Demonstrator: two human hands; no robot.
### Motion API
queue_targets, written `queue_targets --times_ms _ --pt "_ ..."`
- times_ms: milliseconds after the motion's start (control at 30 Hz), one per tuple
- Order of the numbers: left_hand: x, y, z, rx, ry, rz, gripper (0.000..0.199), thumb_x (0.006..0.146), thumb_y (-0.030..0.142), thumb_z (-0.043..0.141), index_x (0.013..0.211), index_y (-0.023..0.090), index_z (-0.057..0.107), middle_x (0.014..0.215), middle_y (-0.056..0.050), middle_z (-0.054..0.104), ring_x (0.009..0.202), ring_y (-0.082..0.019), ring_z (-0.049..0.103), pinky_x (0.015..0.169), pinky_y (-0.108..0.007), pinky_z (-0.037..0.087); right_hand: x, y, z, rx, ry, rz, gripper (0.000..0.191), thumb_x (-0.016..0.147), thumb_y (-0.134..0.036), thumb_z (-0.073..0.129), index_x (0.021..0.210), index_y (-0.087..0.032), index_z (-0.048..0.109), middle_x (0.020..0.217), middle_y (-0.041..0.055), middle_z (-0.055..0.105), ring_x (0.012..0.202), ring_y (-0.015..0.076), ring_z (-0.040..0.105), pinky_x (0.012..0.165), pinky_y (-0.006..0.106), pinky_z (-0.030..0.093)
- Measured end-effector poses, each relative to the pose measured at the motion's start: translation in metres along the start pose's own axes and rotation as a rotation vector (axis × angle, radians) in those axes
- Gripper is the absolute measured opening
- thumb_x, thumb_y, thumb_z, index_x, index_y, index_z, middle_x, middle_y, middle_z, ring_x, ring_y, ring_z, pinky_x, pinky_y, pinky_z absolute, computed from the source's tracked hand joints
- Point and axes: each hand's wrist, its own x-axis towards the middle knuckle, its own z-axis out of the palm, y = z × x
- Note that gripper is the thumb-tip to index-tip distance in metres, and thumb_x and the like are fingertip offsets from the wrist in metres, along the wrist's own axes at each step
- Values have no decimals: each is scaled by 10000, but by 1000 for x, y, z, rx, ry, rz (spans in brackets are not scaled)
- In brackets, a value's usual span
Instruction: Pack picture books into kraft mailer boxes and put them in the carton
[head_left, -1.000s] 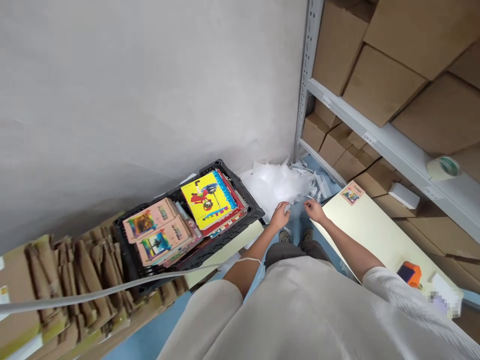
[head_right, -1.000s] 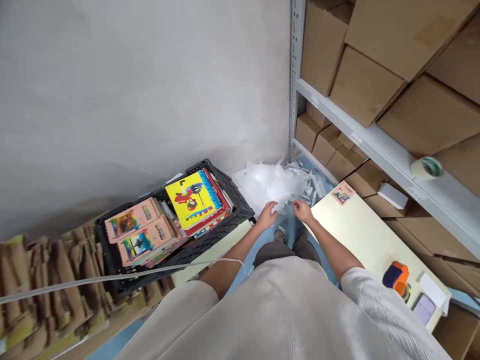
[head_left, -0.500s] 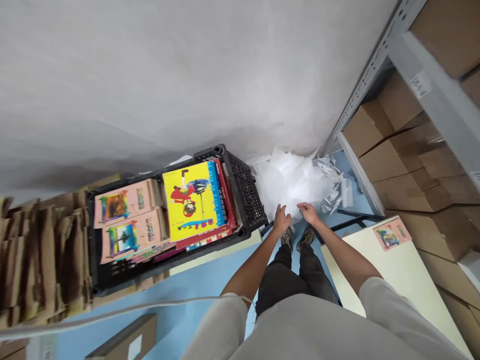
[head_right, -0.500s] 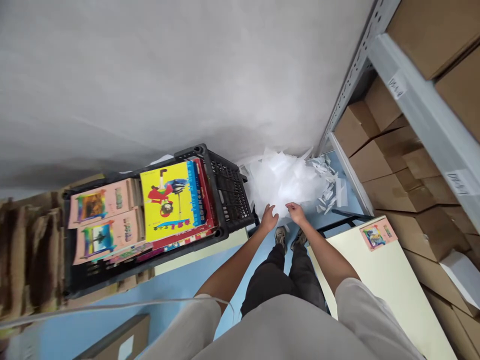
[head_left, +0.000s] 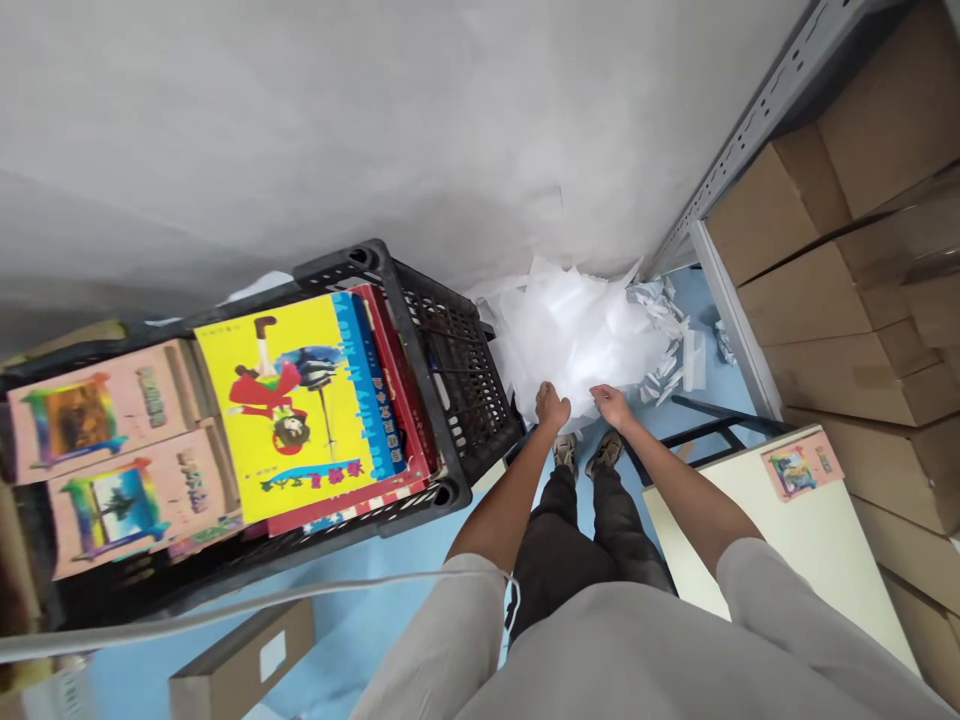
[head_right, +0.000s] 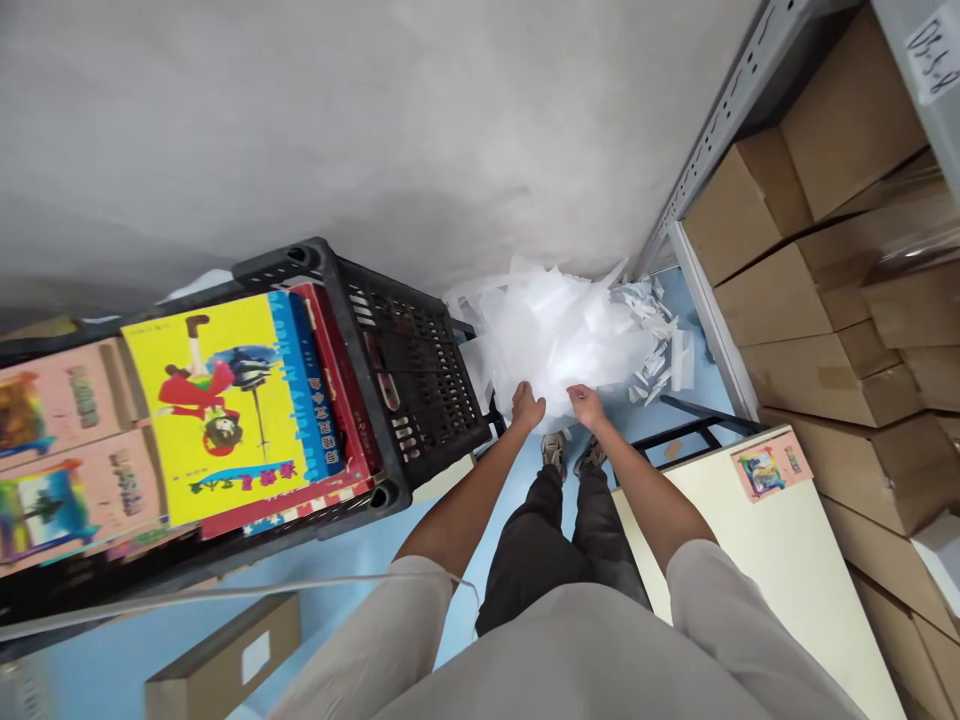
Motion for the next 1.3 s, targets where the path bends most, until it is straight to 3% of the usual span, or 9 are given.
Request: queue_targets --times_ms 200,367,433,533,633,767,867,1100,1300 --pt "-15 14 -2 -149 32 144 641 978 234 558 1611 148 509 1732 -150 436 1635 -321 360 1357 -455 303 -4 0 4 -3 -63 -71 335 796 -332 645 1089 -242 781 1109 62 789 970 248 714 922 419 609" --pt "-32 42 -3 -334 14 324 530 1018 299 548 1533 190 607 1659 -120 542 1598 -277 435 1357 -438 310 -14 -8 -10 -123 3 -307 587 659 -288 782 1244 -263 746 1412 107 682 1302 321 628 1156 512 502" --pt "-40 58 -7 -397 6 381 514 1018 312 558 1519 214 623 1642 -107 563 1587 -277 451 1355 -455 317 -21 -18 -23 -185 93 -301 453 696 -339 782 1141 -260 757 1375 117 696 1319 335 616 1192 538 460" --pt "-58 82 -18 -474 -10 447 520 1023 303 558 1535 224 607 1661 -104 538 1570 -272 474 1337 -445 351 -37 -39 -48 -136 170 -280 260 805 -460 701 961 -254 734 1121 83 770 1107 298 679 1090 478 523" --pt "-84 106 -29 -480 -39 508 570 1047 292 536 1614 235 515 1709 -101 467 1537 -260 512 1283 -410 428 -61 -64 -74 -21 181 -291 341 850 -563 635 889 -233 709 867 35 744 864 241 655 899 372 561" --pt "-127 130 -38 -337 -80 609 676 1054 274 532 1709 250 367 1748 -105 396 1547 -272 489 1261 -413 451 -104 -88 -111 72 311 -290 410 842 -612 631 913 -216 706 834 33 727 807 224 630 796 332 538" --pt "-159 139 -40 -255 -136 738 708 1033 236 529 1717 262 348 1746 -101 390 1554 -278 475 1284 -453 426 -148 -88 -144 95 437 -250 435 830 -630 636 936 -215 711 860 41 738 815 225 640 769 329 537" --pt "-219 139 -33 -31 -288 1035 529 1003 148 514 1525 178 591 1614 -128 528 1564 -237 450 1335 -377 338 -276 -40 -223 267 691 83 319 689 -429 821 882 -195 723 789 51 740 690 196 645 626 300 521" --pt "-267 128 2 298 -460 1213 505 1000 143 541 1493 206 628 1589 -118 574 1513 -259 501 1315 -428 369 -372 10 -254 538 604 320 301 646 -282 905 860 -179 721 769 67 747 624 180 666 564 283 523"
